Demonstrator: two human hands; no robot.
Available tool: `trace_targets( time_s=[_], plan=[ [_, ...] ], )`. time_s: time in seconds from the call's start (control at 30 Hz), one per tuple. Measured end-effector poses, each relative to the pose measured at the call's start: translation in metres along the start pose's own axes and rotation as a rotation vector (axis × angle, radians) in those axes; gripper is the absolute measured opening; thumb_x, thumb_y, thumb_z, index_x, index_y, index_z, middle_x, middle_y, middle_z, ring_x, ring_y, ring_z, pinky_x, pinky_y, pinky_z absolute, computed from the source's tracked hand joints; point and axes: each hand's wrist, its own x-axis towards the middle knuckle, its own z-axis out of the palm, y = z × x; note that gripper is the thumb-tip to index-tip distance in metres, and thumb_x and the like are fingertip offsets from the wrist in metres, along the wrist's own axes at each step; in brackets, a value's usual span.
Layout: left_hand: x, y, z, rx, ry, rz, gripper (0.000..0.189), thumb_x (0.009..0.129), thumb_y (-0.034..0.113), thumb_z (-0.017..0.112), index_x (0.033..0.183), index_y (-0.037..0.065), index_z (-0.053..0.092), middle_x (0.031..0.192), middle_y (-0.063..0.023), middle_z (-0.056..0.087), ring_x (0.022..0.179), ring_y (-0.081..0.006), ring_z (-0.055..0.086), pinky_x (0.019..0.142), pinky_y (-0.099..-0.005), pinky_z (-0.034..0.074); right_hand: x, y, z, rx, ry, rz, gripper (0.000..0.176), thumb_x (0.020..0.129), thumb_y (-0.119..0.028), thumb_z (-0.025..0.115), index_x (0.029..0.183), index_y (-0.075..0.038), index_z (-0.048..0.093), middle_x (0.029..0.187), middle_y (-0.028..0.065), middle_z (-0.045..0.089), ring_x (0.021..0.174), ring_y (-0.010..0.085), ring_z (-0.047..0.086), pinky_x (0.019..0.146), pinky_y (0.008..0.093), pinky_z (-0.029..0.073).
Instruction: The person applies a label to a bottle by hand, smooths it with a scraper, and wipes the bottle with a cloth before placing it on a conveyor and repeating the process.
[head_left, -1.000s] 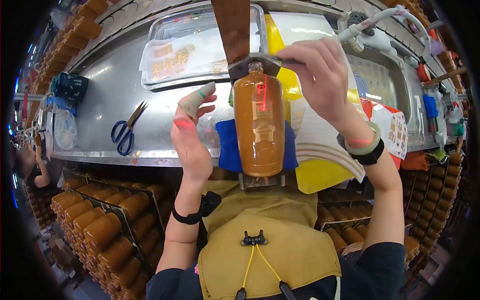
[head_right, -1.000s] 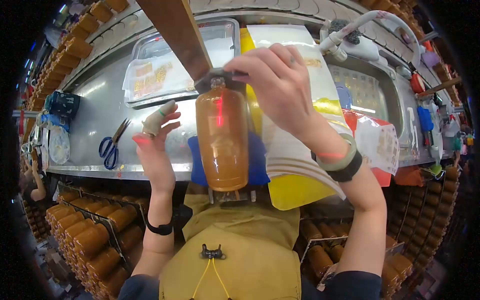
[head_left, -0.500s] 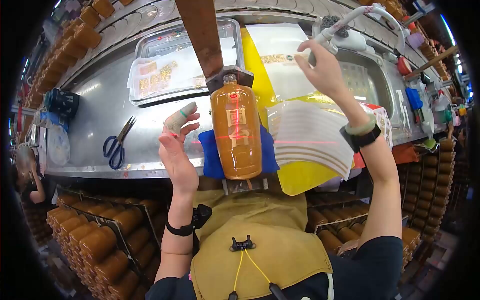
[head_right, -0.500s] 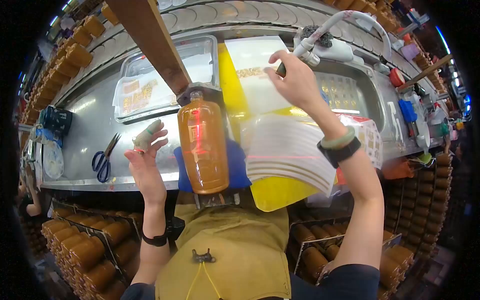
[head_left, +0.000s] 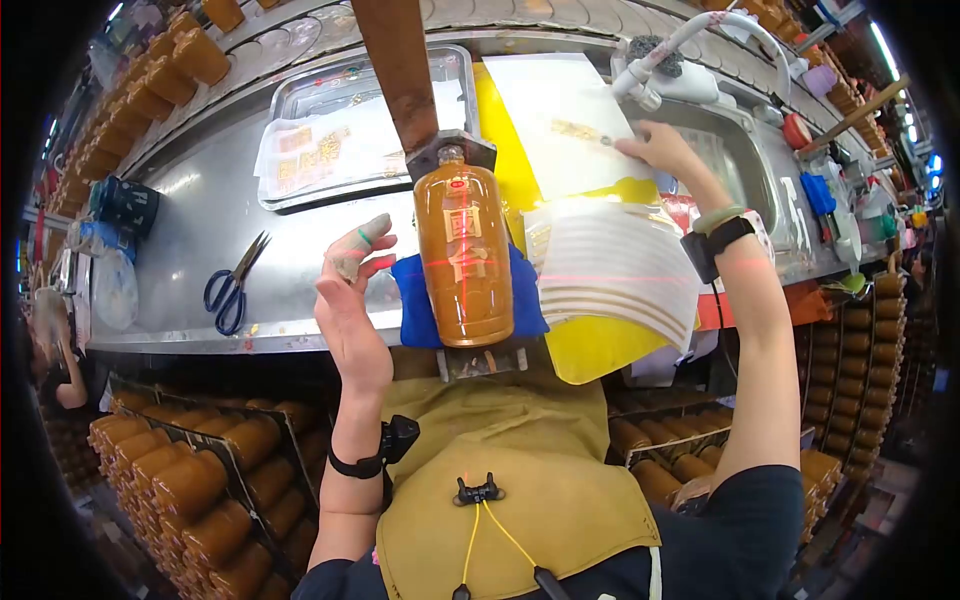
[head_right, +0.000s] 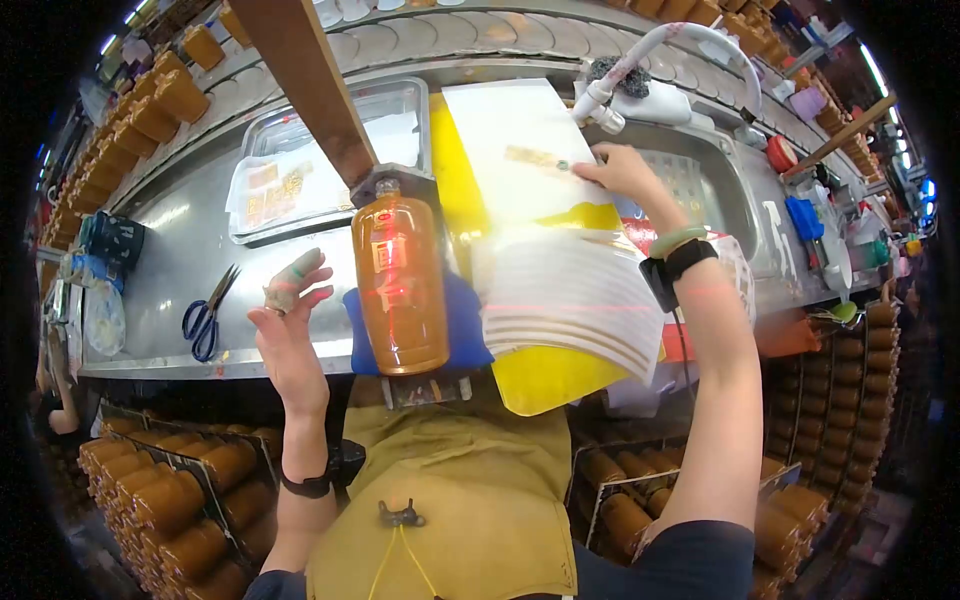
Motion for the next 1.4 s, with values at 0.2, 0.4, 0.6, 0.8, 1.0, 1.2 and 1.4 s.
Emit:
trace_targets(
  time_s=[0.2,0.4,0.6,0.8,1.0,1.2,1.4],
  plan=[
    [-0.008,0.002,-0.014,0.082,0.009,0.071,0.074,0.111,0.052,0.02,0.13,-0.007,0.06,0.128,-0.0178,0.061,0.115,-0.0264,0.062,0.096,-0.0393,0.051,0.006,0.045,-0.027,-0.051,-0.078,-0.039,0.034,0.087,-0.035,0.074,0.094,-0.002,0.075,0.079,0.013,0.072,0.071,0.02,0.065,0.069,0.0354,0.052],
    [0.015,0.029,0.007,0.008,-0.253,0.138,0.079,0.109,0.058,0.017,0.143,-0.007,0.048,0.14,-0.0233,0.057,0.129,-0.0312,0.057,0.106,-0.0443,0.047,-0.098,-0.128,-0.085,0.321,-0.291,-0.397,0.034,0.101,-0.03,0.063,0.09,0.003,0.066,0.081,0.0005,0.06,0.081,0.0075,0.052,0.076,0.0254,0.043],
    [0.008,0.056,0.032,-0.476,-0.43,-0.033,0.06,0.113,0.044,0.031,0.143,-0.004,0.05,0.133,-0.0136,0.06,0.122,-0.0186,0.056,0.108,-0.0327,0.042,-0.177,-0.213,-0.09,0.653,-0.504,-0.539,0.023,0.102,-0.021,0.064,0.098,0.001,0.066,0.085,-0.0021,0.061,0.082,0.0047,0.051,0.074,0.0241,0.044],
    [-0.012,0.029,-0.013,-0.263,-0.491,-0.297,0.03,0.102,0.01,0.064,0.13,-0.001,0.06,0.114,-0.0034,0.065,0.105,-0.0094,0.061,0.095,-0.0273,0.05,-0.207,-0.184,-0.055,0.586,-0.485,-0.435,0.018,0.097,-0.018,0.071,0.093,-0.001,0.069,0.072,-0.0052,0.054,0.064,0.0032,0.043,0.057,0.0232,0.035],
    [-0.02,-0.001,-0.013,-0.15,-0.329,-0.352,0.032,0.097,0.008,0.071,0.125,0.0,0.059,0.102,0.0006,0.06,0.094,-0.0061,0.059,0.086,-0.024,0.049,-0.211,-0.16,-0.002,0.626,-0.386,-0.338,0.016,0.095,-0.016,0.072,0.093,-0.001,0.069,0.072,-0.005,0.055,0.064,0.0031,0.044,0.057,0.0238,0.035],
    [-0.024,-0.01,-0.008,-0.256,-0.284,-0.391,0.032,0.097,0.006,0.07,0.125,0.0,0.054,0.099,-0.0003,0.059,0.085,-0.0068,0.056,0.078,-0.0251,0.049,-0.207,-0.149,0.02,0.808,-0.492,-0.128,0.016,0.098,-0.016,0.069,0.094,-0.001,0.068,0.085,-0.0036,0.065,0.076,0.0031,0.053,0.069,0.0217,0.043],
    [-0.024,-0.012,-0.014,-0.276,-0.282,-0.477,0.033,0.096,0.008,0.072,0.123,-0.002,0.054,0.103,-0.0066,0.065,0.089,-0.0111,0.061,0.079,-0.0275,0.051,-0.208,-0.141,0.039,1.006,-0.449,-0.17,0.019,0.097,-0.02,0.067,0.099,-0.002,0.072,0.084,-0.002,0.068,0.077,0.0047,0.057,0.069,0.024,0.048]
  ],
)
